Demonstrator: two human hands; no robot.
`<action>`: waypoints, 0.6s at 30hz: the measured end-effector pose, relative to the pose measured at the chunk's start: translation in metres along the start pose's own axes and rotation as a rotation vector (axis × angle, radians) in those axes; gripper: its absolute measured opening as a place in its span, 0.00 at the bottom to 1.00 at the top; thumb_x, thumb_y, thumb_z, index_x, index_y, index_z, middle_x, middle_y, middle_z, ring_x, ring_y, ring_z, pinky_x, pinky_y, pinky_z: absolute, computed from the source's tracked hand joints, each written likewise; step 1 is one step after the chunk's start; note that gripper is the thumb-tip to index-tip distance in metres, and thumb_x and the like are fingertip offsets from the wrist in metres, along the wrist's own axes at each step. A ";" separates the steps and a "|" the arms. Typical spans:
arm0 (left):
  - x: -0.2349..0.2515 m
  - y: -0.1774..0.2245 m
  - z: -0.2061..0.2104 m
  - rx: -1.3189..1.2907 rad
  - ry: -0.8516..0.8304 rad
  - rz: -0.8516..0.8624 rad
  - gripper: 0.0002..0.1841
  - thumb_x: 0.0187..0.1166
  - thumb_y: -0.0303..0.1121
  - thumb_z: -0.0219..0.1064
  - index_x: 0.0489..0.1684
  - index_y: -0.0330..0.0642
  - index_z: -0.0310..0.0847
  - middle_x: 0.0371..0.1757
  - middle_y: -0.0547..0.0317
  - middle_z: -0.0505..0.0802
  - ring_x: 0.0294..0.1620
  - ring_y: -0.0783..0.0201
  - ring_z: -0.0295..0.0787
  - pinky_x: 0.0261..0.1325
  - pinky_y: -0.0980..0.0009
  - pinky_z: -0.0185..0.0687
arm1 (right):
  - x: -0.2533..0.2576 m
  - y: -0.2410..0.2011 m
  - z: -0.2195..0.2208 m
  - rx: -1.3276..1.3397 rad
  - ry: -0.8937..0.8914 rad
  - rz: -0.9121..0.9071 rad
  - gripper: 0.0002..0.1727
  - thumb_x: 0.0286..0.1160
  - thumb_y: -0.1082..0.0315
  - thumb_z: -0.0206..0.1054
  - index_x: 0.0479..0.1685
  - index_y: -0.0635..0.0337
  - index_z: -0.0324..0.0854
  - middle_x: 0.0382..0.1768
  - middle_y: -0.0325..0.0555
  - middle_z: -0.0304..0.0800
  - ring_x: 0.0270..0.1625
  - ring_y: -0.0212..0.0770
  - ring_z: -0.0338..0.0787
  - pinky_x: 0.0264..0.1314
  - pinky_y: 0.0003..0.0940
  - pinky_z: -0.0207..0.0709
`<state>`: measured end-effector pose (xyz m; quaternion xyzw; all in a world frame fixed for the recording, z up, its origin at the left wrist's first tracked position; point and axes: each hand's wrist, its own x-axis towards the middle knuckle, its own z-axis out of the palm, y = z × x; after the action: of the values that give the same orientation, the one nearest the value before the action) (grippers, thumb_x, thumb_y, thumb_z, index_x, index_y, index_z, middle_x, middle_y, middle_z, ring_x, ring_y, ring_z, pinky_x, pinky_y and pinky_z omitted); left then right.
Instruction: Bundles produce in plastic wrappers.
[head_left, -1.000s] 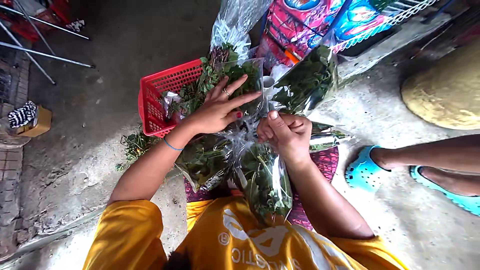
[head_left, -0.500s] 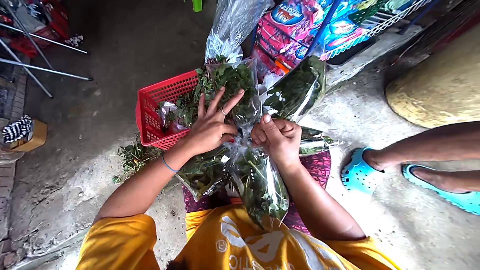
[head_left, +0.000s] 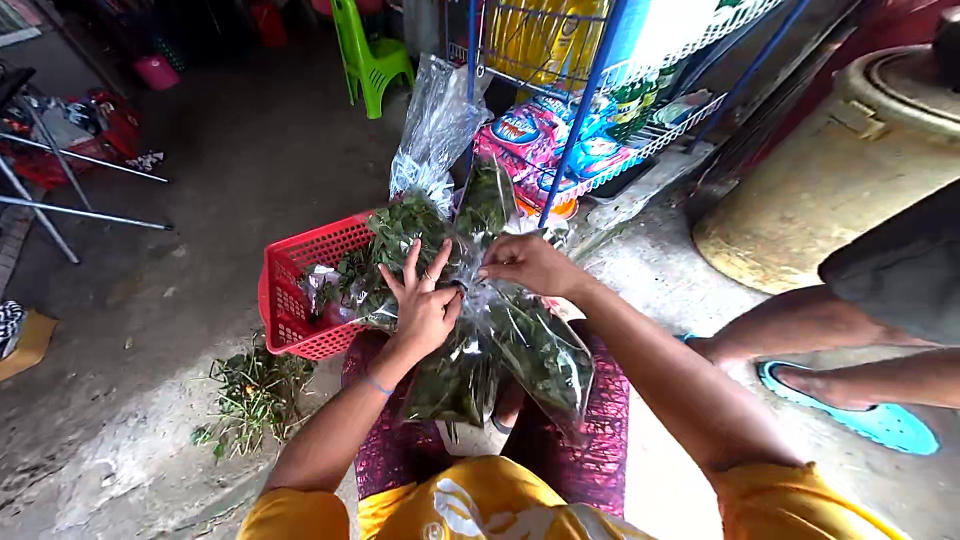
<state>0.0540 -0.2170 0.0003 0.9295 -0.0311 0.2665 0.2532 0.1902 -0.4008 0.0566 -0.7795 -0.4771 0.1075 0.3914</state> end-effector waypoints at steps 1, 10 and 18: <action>0.003 0.001 0.007 0.050 0.067 0.009 0.13 0.79 0.34 0.65 0.29 0.46 0.97 0.91 0.57 0.68 0.95 0.33 0.37 0.76 0.14 0.14 | 0.002 -0.003 -0.005 -0.198 0.027 -0.029 0.15 0.75 0.63 0.75 0.29 0.69 0.88 0.48 0.56 0.90 0.53 0.50 0.89 0.60 0.50 0.82; 0.032 0.035 0.068 0.148 0.255 -0.004 0.08 0.71 0.29 0.71 0.22 0.43 0.94 0.88 0.56 0.73 0.92 0.30 0.49 0.76 0.13 0.22 | 0.027 -0.062 -0.011 -0.812 -0.178 0.723 0.21 0.86 0.60 0.62 0.57 0.74 0.84 0.67 0.77 0.80 0.70 0.80 0.78 0.56 0.78 0.73; 0.051 0.008 0.037 0.051 0.173 -0.021 0.11 0.76 0.32 0.68 0.26 0.42 0.94 0.90 0.61 0.71 0.95 0.37 0.43 0.78 0.15 0.15 | -0.039 -0.027 0.034 -0.805 0.341 -0.029 0.20 0.81 0.55 0.67 0.62 0.58 0.88 0.78 0.59 0.78 0.86 0.68 0.67 0.84 0.78 0.50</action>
<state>0.1138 -0.2385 0.0032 0.9094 0.0075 0.3437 0.2340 0.1336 -0.4089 0.0453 -0.8698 -0.4203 -0.2230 0.1309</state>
